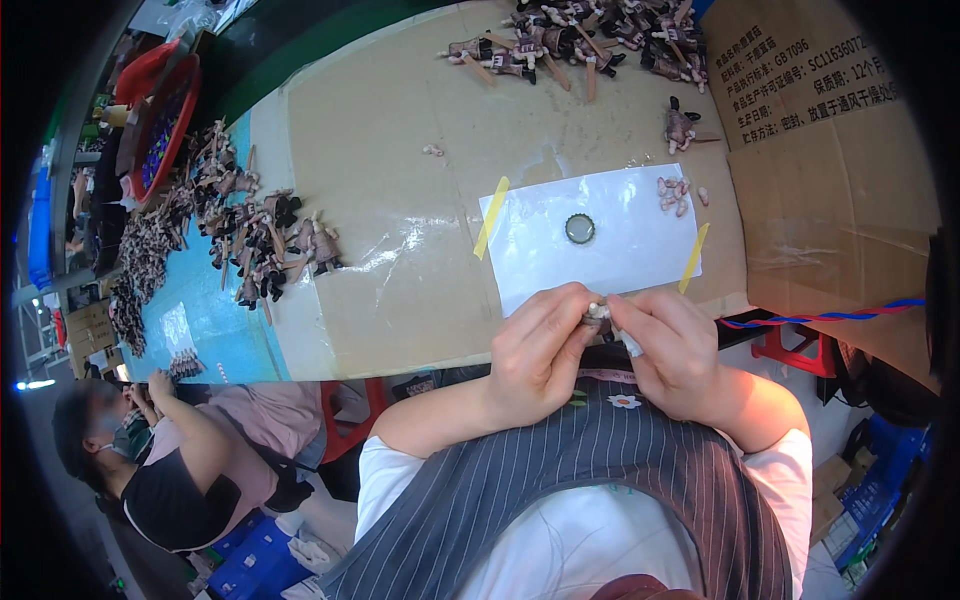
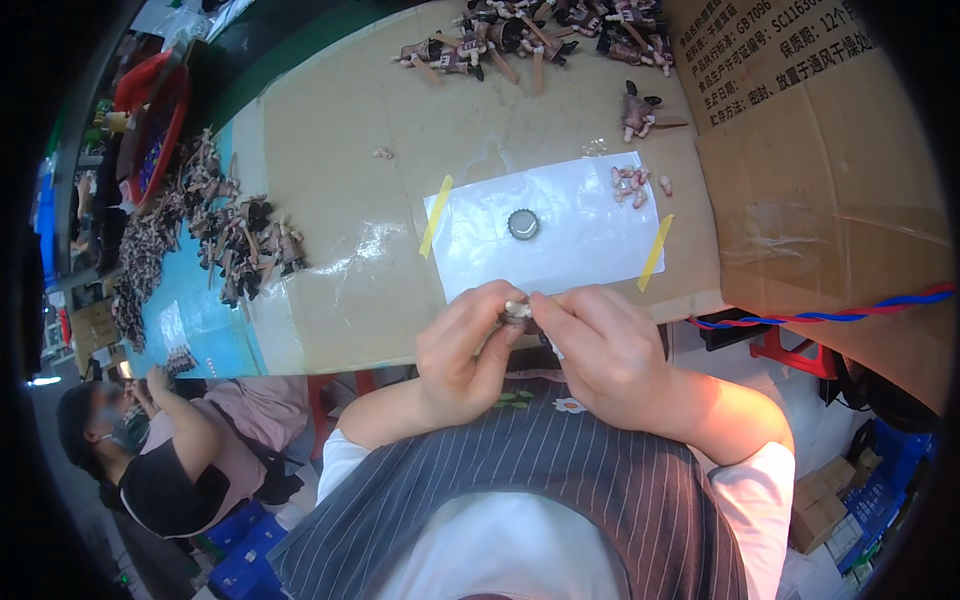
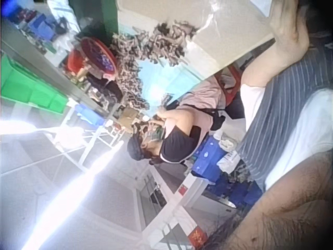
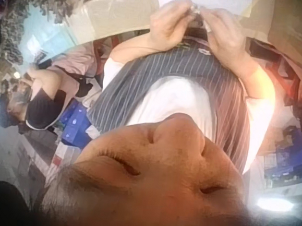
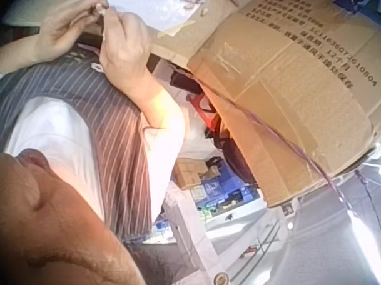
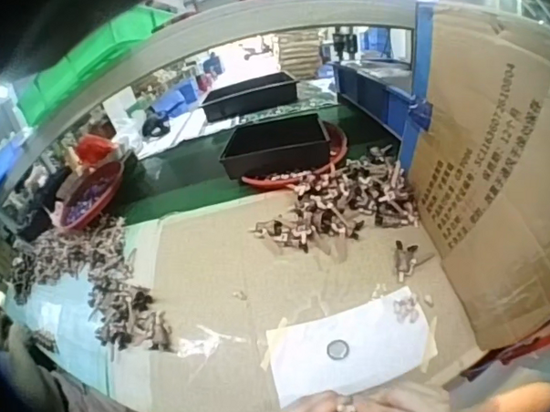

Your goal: The person assembles figurines by picking up figurine bodies and small parts, dipping the parts into glue, attaching the pieces together by hand, and placing the figurines aside.

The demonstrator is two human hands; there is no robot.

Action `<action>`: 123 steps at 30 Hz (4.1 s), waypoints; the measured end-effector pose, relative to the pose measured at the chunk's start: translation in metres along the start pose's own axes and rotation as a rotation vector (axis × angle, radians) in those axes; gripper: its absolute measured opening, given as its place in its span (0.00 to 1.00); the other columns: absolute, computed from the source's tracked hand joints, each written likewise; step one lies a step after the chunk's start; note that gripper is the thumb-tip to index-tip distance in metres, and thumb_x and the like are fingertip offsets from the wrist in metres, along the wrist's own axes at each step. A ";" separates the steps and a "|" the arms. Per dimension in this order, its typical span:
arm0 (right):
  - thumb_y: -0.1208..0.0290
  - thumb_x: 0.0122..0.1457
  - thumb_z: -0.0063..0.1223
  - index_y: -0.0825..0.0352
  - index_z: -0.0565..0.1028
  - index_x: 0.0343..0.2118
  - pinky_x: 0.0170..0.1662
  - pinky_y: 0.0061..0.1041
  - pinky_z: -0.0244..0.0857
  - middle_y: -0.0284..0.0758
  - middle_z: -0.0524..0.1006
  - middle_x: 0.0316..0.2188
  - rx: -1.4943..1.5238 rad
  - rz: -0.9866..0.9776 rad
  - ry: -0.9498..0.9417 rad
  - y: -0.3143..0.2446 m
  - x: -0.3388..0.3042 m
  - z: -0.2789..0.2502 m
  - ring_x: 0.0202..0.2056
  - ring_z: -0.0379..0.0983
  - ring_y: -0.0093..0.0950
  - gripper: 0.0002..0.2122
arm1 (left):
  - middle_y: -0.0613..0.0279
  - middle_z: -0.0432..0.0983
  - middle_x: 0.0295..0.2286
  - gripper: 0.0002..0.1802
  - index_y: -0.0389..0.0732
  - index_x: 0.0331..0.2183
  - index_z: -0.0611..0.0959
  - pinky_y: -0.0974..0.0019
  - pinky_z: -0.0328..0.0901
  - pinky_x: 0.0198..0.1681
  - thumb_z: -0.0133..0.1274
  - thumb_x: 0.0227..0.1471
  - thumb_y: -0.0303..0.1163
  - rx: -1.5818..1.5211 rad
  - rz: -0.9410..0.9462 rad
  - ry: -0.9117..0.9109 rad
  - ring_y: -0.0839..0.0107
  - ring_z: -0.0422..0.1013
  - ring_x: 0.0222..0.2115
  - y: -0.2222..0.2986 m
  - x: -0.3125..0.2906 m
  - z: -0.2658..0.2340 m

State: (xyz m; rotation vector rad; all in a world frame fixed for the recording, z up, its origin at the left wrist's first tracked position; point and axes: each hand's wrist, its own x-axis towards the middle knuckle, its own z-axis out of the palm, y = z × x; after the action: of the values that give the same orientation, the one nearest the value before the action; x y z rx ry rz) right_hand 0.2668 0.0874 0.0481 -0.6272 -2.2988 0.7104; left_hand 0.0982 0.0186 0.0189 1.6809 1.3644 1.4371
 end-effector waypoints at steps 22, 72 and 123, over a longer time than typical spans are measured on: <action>0.87 0.38 0.52 0.79 0.73 0.40 0.23 0.26 0.66 0.41 0.74 0.26 -0.026 -0.171 0.099 0.000 -0.007 0.009 0.23 0.71 0.33 0.20 | 0.46 0.74 0.31 0.21 0.24 0.34 0.77 0.62 0.68 0.32 0.57 0.30 0.12 0.139 0.264 0.080 0.54 0.73 0.29 -0.001 -0.001 0.002; 0.82 0.51 0.46 0.70 0.76 0.41 0.43 0.35 0.65 0.44 0.73 0.36 -0.421 0.518 0.216 0.090 -0.018 0.007 0.39 0.71 0.44 0.14 | 0.41 0.69 0.47 0.25 0.33 0.47 0.73 0.53 0.60 0.54 0.49 0.42 0.19 0.806 0.073 -0.049 0.48 0.64 0.51 -0.118 0.172 -0.108; 0.78 0.59 0.42 0.76 0.70 0.47 0.52 0.30 0.63 0.46 0.74 0.45 -0.320 0.321 0.362 0.145 -0.042 0.004 0.47 0.71 0.36 0.14 | 0.63 0.75 0.42 0.24 0.45 0.55 0.67 0.70 0.70 0.43 0.51 0.57 0.25 -1.245 -0.016 0.348 0.73 0.73 0.43 -0.043 -0.060 -0.080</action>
State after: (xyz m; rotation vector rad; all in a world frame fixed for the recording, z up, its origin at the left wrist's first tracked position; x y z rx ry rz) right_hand 0.3278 0.1689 -0.0635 -1.1893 -2.0043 0.3296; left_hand 0.0134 -0.0382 -0.0194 0.6086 0.3457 1.9800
